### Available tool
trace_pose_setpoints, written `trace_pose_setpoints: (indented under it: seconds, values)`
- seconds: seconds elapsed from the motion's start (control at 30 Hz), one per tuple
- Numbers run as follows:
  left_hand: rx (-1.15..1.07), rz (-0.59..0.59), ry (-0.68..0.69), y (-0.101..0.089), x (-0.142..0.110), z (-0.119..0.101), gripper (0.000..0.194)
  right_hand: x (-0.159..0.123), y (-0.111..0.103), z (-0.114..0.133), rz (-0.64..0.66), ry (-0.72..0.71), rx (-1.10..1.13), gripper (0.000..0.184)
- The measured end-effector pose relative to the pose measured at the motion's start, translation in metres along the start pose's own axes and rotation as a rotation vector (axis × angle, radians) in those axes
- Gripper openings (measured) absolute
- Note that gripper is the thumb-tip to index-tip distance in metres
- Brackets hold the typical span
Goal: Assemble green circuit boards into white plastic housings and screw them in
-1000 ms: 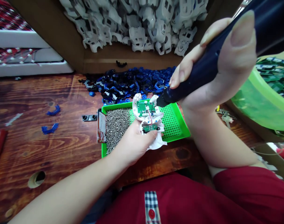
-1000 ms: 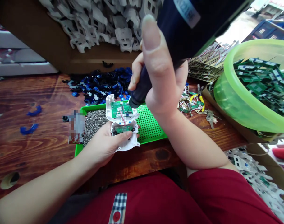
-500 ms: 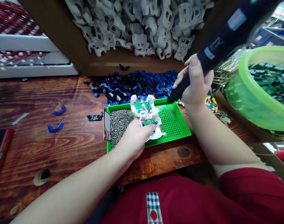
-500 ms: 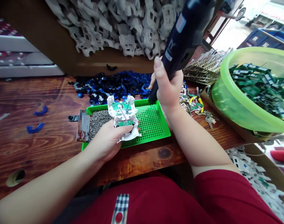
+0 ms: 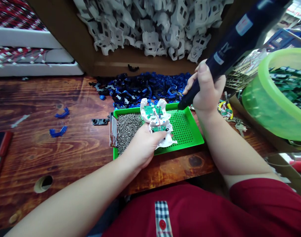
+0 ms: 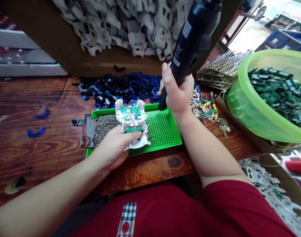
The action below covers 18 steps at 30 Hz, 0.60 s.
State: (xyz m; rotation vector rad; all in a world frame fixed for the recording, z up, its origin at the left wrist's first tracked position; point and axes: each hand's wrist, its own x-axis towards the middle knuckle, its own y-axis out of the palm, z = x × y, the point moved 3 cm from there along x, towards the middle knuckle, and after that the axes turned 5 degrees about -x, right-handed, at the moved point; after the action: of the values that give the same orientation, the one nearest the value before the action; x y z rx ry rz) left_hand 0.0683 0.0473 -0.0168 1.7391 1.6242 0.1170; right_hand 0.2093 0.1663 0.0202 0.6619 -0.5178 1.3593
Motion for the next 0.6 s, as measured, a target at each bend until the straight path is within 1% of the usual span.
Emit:
trace_pose_setpoints:
  seconds: [0.1,0.17,0.27,0.33,0.43,0.5,0.53,0.57,0.6]
  values:
    - [-0.003,0.008,0.004,0.0,0.0,0.001,0.028,-0.001,0.002,0.001,0.048,0.002,-0.002,0.027]
    - [0.003,0.003,0.002,-0.001,0.0,0.001,0.027,-0.002,0.003,0.001,0.051,0.014,-0.001,0.028]
    - [0.019,-0.01,-0.011,-0.002,0.0,0.002,0.027,-0.001,0.002,0.001,0.008,0.034,0.013,0.025]
    - [0.024,-0.008,-0.017,-0.002,0.0,0.003,0.027,0.003,0.001,0.006,-0.047,0.029,0.041,0.022]
    - [0.021,0.005,-0.018,-0.002,0.0,0.003,0.028,0.013,-0.001,0.026,-0.144,-0.036,0.091,0.017]
    - [0.021,0.009,-0.016,-0.002,-0.001,0.004,0.028,0.019,0.002,0.048,-0.149,-0.1,0.103,0.019]
    - [0.022,0.011,-0.016,-0.002,-0.001,0.004,0.029,0.022,0.005,0.059,-0.128,-0.125,0.11,0.023]
    - [0.025,0.014,-0.017,-0.002,-0.001,0.004,0.029,0.024,0.01,0.069,-0.071,-0.101,0.1,0.028]
    - [0.03,0.016,-0.018,-0.002,-0.001,0.004,0.03,0.026,0.016,0.078,0.012,-0.042,0.077,0.034]
